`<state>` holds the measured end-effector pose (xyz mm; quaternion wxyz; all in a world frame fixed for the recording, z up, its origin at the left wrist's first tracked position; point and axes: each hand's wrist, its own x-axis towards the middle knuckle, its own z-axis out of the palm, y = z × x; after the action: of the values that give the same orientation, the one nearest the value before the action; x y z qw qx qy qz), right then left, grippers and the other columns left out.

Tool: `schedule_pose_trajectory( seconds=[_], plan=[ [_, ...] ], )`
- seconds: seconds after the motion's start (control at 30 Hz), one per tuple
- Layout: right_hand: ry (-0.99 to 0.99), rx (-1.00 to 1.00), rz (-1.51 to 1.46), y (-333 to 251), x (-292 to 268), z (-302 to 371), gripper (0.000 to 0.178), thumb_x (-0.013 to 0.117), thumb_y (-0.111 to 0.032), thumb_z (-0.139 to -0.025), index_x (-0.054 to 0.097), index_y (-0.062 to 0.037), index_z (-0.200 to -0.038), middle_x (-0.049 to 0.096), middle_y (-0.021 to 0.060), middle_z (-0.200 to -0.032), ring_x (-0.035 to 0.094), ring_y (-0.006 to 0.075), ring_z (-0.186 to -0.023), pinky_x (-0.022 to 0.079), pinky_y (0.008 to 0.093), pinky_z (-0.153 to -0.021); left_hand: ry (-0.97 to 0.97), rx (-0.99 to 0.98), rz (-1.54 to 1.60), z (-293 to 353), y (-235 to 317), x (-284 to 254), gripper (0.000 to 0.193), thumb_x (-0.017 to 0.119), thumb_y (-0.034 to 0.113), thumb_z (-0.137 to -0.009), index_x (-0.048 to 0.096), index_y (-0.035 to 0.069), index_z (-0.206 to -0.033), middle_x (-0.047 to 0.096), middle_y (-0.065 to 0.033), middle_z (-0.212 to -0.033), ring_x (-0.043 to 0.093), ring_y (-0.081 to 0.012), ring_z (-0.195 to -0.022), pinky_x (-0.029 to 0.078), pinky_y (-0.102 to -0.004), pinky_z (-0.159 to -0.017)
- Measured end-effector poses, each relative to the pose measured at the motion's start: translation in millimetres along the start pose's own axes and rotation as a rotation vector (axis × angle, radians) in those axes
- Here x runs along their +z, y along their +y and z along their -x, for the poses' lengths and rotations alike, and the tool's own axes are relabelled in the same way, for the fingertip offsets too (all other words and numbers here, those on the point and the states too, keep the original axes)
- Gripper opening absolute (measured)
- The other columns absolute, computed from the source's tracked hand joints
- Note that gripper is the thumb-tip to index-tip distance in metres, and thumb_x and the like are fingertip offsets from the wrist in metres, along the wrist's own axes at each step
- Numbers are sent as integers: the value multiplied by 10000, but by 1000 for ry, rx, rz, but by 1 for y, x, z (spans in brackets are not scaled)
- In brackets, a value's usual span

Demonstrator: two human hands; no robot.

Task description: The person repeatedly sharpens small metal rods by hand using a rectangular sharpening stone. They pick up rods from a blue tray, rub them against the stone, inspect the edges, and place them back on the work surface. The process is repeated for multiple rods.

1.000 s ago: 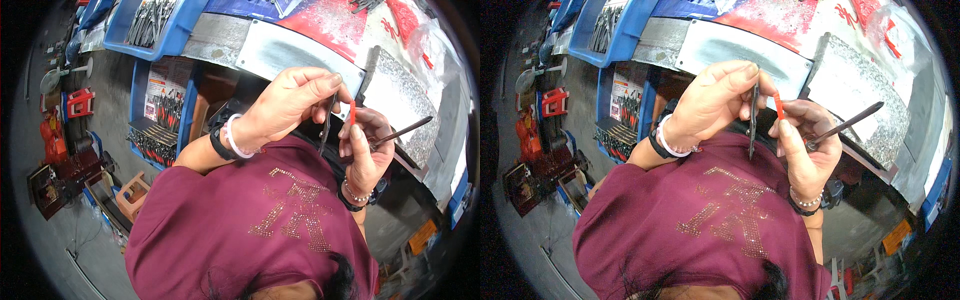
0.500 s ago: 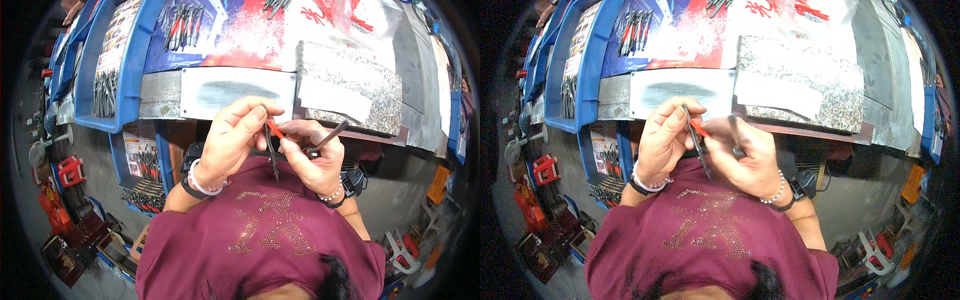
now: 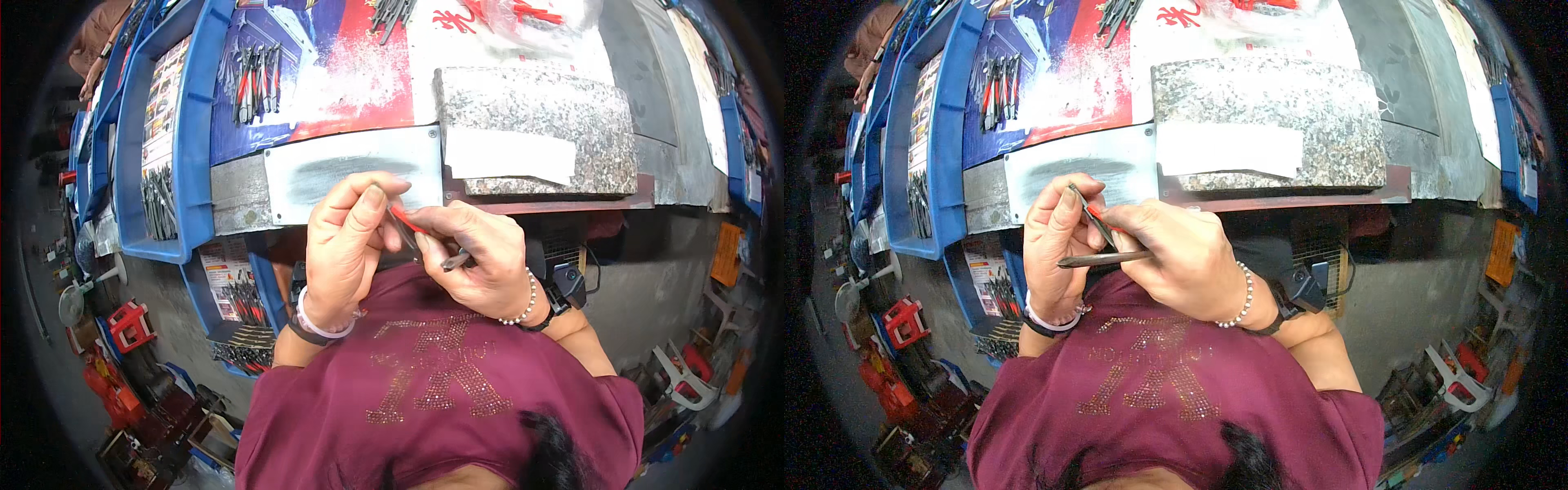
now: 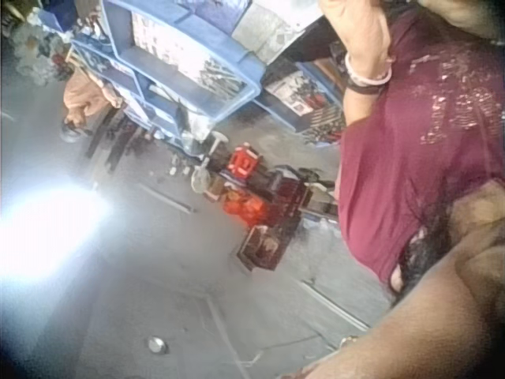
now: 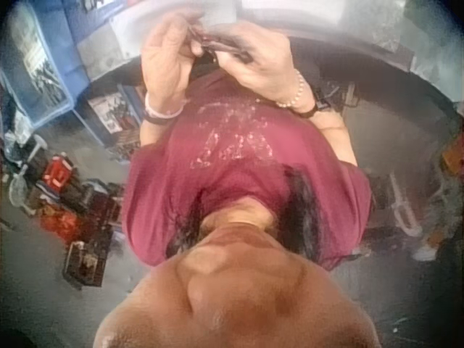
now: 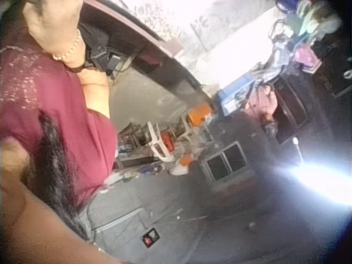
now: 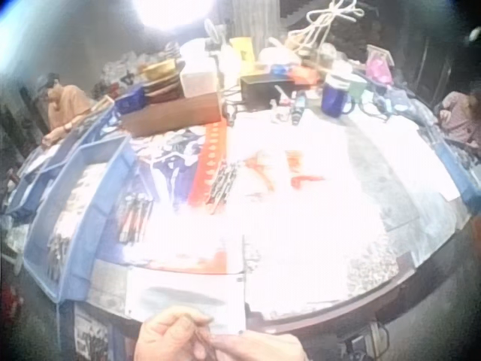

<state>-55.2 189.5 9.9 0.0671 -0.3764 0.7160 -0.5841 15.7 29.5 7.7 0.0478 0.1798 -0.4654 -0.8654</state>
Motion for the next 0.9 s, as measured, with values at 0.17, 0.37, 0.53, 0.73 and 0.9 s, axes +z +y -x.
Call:
schedule_pose_trajectory(
  seconds=[0.17, 0.37, 0.53, 0.73, 0.9],
  plan=[
    [76, -110, 22, 11, 9, 3, 312, 700, 37, -790, 678, 0, -1099, 623, 68, -734, 610, 199, -567, 498, 310, -529, 81, 109, -104, -1, -6, -2, 204, 560, 139, -1016, 612, -19, -1135, 648, -47, -874, 533, -56, -631, 436, -187, -577],
    [170, -175, 76, 13, 18, 12, 424, 717, -70, -716, 630, -34, -1130, 595, 71, -825, 644, 231, -676, 515, 324, -554, -1, 158, 4, -5, -4, 2, 219, 582, 146, -1003, 620, -19, -1141, 654, -62, -965, 487, -60, -657, 410, -194, -599],
    [130, -114, -11, 9, 23, 15, 343, 690, -139, -774, 613, -35, -1092, 624, 118, -889, 661, 302, -788, 530, 398, -663, 182, 218, -43, -2, -4, 9, 227, 607, 166, -992, 608, -28, -1110, 589, -64, -821, 471, -64, -587, 410, -189, -540],
    [197, -207, 23, 9, 27, 18, 420, 708, -64, -730, 637, -8, -1141, 600, 85, -833, 646, 243, -668, 530, 324, -547, 155, 209, -4, 5, -5, 13, 220, 604, 170, -995, 609, -13, -1117, 603, -54, -855, 526, -70, -687, 455, -197, -618],
    [222, -279, 241, 4, 29, 19, 396, 706, -84, -754, 641, 19, -1131, 573, 77, -795, 631, 216, -626, 514, 303, -498, 183, 201, 7, 4, -6, 8, 207, 606, 163, -992, 613, -4, -1114, 624, -59, -918, 573, -97, -807, 490, -223, -695]
  ],
)
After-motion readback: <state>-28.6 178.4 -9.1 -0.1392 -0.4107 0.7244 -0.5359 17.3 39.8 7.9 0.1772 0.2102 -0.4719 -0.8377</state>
